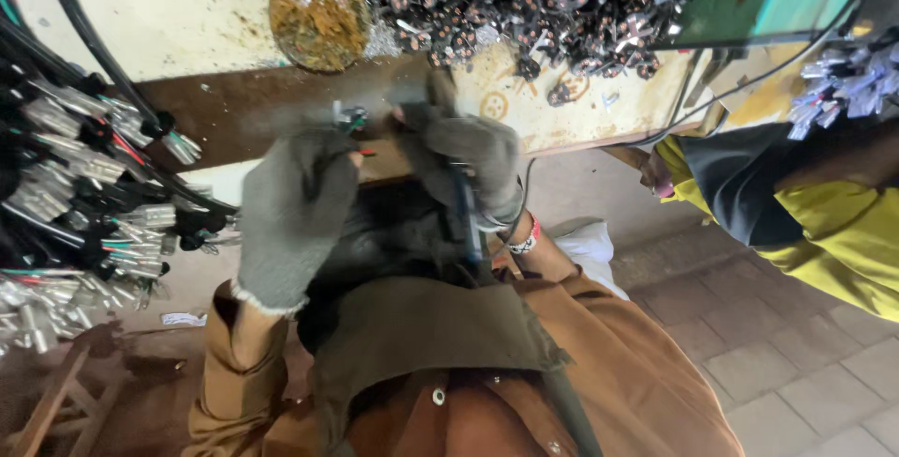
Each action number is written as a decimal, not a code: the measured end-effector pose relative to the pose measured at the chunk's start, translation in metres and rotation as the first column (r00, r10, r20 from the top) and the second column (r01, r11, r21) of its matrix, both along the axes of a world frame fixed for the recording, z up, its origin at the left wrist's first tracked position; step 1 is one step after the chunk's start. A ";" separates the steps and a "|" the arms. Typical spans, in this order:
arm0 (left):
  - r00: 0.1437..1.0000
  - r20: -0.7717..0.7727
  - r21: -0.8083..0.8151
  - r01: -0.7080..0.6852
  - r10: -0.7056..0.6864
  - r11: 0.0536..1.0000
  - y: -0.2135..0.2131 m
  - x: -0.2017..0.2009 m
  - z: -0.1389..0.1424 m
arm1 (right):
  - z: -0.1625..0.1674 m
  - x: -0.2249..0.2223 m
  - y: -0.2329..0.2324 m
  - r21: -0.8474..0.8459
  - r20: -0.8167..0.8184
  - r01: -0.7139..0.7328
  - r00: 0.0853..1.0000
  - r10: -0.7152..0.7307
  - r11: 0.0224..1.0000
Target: The person solders electrical wires to connector plugs at a workbench. They hold a wire in one hand and a soldering iron in the other, apply solder to the joint, then place the finished connector aside and pick up the next one, repeating the process.
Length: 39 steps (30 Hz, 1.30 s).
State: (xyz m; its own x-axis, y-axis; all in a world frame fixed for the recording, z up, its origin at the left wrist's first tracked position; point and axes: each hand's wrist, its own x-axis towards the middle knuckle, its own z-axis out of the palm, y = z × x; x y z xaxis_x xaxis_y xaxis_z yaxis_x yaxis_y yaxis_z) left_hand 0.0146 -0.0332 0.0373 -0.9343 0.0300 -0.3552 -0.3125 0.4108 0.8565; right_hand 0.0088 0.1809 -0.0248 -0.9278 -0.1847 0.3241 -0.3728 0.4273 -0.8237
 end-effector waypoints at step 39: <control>0.946 -0.214 -0.359 0.154 -0.242 0.921 0.020 -0.010 -0.030 | 0.017 -0.006 -0.010 0.137 0.226 0.001 0.974 -0.033 0.991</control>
State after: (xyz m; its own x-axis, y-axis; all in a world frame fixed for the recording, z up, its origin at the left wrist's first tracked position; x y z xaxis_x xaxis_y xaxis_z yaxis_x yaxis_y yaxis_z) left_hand 0.0048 -0.0132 0.0076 -0.9805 0.1444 -0.1333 0.0106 0.7162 0.6978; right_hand 0.0028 0.1710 -0.0081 -0.9775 -0.1960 0.0776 -0.1744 0.5452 -0.8200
